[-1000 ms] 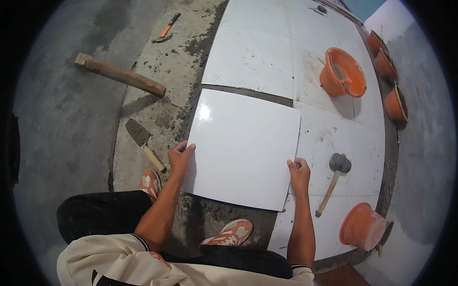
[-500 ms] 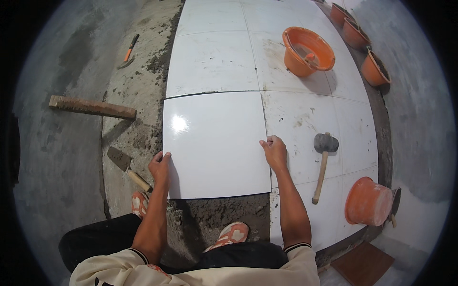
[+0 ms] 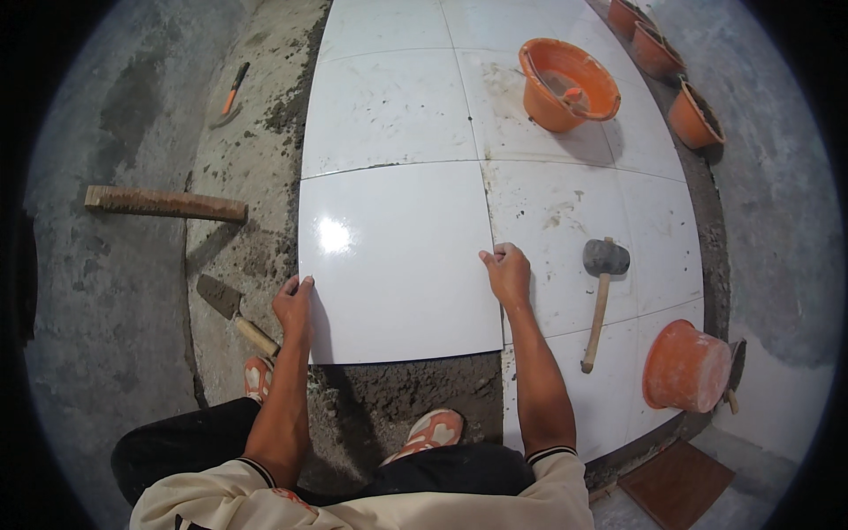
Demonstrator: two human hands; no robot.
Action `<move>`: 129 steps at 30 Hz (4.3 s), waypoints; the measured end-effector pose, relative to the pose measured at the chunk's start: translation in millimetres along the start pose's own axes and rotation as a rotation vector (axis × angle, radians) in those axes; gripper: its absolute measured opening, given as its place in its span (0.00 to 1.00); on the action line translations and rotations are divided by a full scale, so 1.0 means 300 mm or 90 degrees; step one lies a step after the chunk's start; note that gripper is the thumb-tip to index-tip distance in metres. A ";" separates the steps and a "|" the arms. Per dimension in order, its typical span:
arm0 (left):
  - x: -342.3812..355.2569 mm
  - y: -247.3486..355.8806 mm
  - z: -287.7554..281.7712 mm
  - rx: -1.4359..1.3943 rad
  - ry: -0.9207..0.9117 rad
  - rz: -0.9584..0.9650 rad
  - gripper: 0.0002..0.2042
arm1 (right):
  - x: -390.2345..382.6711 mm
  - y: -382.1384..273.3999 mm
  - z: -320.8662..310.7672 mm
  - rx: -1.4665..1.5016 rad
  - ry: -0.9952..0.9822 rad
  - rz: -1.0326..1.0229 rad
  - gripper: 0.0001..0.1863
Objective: The person applies mortar to the back of a tile, places it on the floor, and uses a rubber mallet to tap it into position. The person then wipes the tile surface with a brush and continues tapping to level it.
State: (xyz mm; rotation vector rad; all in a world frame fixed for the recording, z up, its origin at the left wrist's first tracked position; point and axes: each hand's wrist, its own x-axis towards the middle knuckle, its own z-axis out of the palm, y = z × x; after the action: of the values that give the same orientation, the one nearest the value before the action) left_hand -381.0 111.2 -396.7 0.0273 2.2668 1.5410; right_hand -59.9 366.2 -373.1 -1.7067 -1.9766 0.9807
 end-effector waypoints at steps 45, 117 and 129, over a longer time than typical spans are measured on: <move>0.075 0.066 -0.098 0.347 -0.113 0.045 0.14 | -0.063 0.054 -0.020 0.065 -0.052 0.043 0.09; -0.228 0.045 0.147 0.575 -0.303 0.642 0.36 | -0.342 -0.280 0.088 0.043 -0.112 -0.116 0.23; -0.221 0.059 0.163 0.541 -0.311 0.641 0.37 | -0.286 -0.333 0.185 -0.002 -0.096 -0.259 0.18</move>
State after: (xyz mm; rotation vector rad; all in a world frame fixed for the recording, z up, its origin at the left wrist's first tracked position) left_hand -307.3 145.9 -375.4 1.7536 2.3534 0.5801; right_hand -150.2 265.2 -327.7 -1.1879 -2.2969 0.9753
